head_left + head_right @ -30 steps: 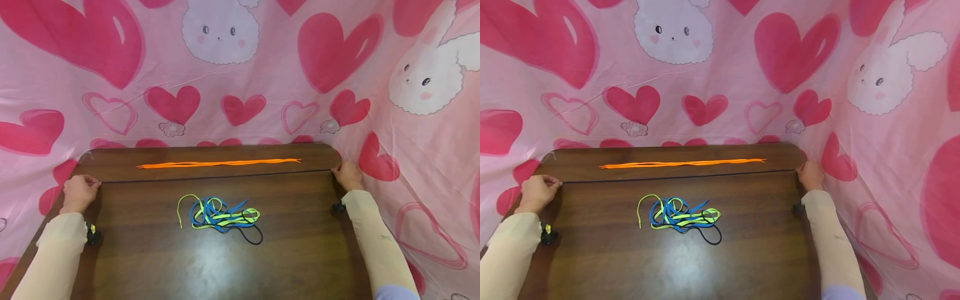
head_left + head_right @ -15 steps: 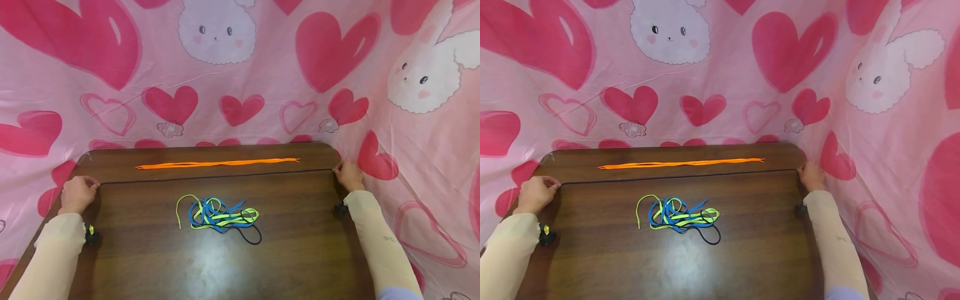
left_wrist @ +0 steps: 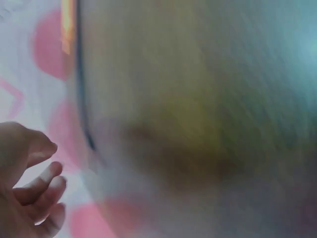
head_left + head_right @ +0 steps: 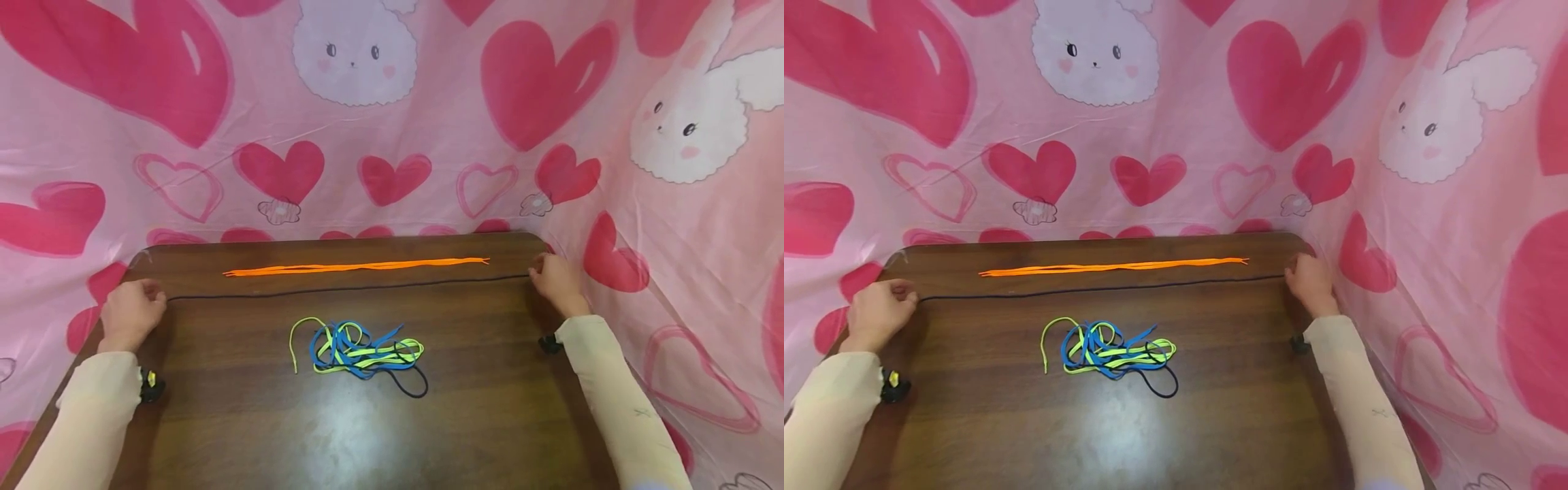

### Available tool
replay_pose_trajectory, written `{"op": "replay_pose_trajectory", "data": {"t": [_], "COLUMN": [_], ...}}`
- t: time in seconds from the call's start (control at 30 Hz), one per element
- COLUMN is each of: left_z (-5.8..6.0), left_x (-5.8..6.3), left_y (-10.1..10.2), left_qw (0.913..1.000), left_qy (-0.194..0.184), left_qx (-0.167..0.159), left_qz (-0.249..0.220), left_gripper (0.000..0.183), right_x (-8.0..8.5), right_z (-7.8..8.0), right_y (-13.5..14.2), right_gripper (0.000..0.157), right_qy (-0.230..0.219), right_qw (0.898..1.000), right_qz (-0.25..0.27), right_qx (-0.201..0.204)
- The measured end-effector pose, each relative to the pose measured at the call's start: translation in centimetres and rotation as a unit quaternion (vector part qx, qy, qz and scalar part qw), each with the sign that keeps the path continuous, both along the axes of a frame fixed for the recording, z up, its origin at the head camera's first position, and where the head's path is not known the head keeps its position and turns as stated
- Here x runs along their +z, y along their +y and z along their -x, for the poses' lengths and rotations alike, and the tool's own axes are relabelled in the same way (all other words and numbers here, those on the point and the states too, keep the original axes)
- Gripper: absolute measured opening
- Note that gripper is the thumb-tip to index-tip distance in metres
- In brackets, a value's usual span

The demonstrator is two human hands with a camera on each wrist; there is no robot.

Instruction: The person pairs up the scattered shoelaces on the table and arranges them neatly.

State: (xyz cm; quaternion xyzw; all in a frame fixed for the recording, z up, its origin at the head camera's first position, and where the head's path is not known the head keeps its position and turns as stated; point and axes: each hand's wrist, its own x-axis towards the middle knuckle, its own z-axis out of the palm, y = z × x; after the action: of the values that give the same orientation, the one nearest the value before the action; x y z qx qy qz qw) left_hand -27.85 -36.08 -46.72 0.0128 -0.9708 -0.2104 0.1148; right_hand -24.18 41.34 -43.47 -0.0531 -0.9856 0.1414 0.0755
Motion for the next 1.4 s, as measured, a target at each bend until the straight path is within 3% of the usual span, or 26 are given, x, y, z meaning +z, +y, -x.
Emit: {"op": "replay_pose_trajectory", "data": {"t": [0.17,0.23,0.3,0.37,0.5,0.53,0.6,0.77,0.87,1.0,1.07,1.23,1.3,1.4], "left_z": [-0.8,-1.4,-2.1,-2.9,-4.3,-4.7,-5.4,-7.0,-7.6,-8.3,-8.6,-9.2,-9.5,-9.8], "left_x": [2.3,3.2,3.8,4.1,4.1,4.1,3.9,3.8,3.9,4.3,4.5,5.3,5.5,5.9], "left_y": [4.6,6.9,9.4,12.0,17.3,18.4,20.6,24.7,26.6,28.4,28.9,29.8,30.0,30.3], "left_qw": [0.9981,0.9949,0.9887,0.9781,0.9446,0.9357,0.9218,0.8996,0.8869,0.8778,0.8757,0.8687,0.8689,0.8731], "left_qy": [0.004,-0.005,-0.019,-0.042,-0.106,-0.122,-0.141,-0.144,-0.138,-0.145,-0.145,-0.142,-0.143,-0.141], "left_qx": [-0.058,-0.098,-0.148,-0.203,-0.310,-0.330,-0.359,-0.406,-0.432,-0.445,-0.447,-0.458,-0.457,-0.450], "left_qz": [-0.021,-0.022,-0.018,-0.013,-0.020,-0.027,-0.040,-0.074,-0.086,-0.101,-0.110,-0.123,-0.125,-0.125], "left_gripper": [0.028,0.026,0.024,0.022,0.021,0.021,0.018,0.013,0.011,0.010,0.010,0.008,0.009,0.009], "right_x": [1.3,1.4,1.3,0.9,-0.5,-0.8,-1.5,-3.1,-3.6,-3.4,-2.8,-0.9,-0.2,0.9], "right_z": [-1.1,-1.6,-2.2,-2.8,-4.0,-4.3,-4.9,-6.0,-6.3,-6.6,-6.8,-7.4,-7.7,-8.3], "right_y": [-6.4,-8.9,-11.1,-13.2,-17.2,-18.2,-20.2,-23.5,-24.2,-24.2,-24.0,-23.6,-23.5,-23.5], "right_gripper": [0.017,0.015,0.013,0.013,0.015,0.016,0.018,0.027,0.023,0.012,0.009,0.007,0.009,0.013], "right_qy": [0.022,0.004,-0.025,-0.070,-0.149,-0.160,-0.165,-0.148,-0.146,-0.144,-0.135,-0.108,-0.109,-0.115], "right_qw": [0.997,0.992,0.980,0.960,0.919,0.914,0.914,0.932,0.935,0.932,0.928,0.904,0.893,0.886], "right_qz": [0.047,0.076,0.109,0.144,0.181,0.179,0.160,0.102,0.104,0.148,0.176,0.253,0.275,0.289], "right_qx": [0.049,0.099,0.163,0.227,0.316,0.327,0.334,0.315,0.305,0.297,0.299,0.327,0.339,0.345]}}
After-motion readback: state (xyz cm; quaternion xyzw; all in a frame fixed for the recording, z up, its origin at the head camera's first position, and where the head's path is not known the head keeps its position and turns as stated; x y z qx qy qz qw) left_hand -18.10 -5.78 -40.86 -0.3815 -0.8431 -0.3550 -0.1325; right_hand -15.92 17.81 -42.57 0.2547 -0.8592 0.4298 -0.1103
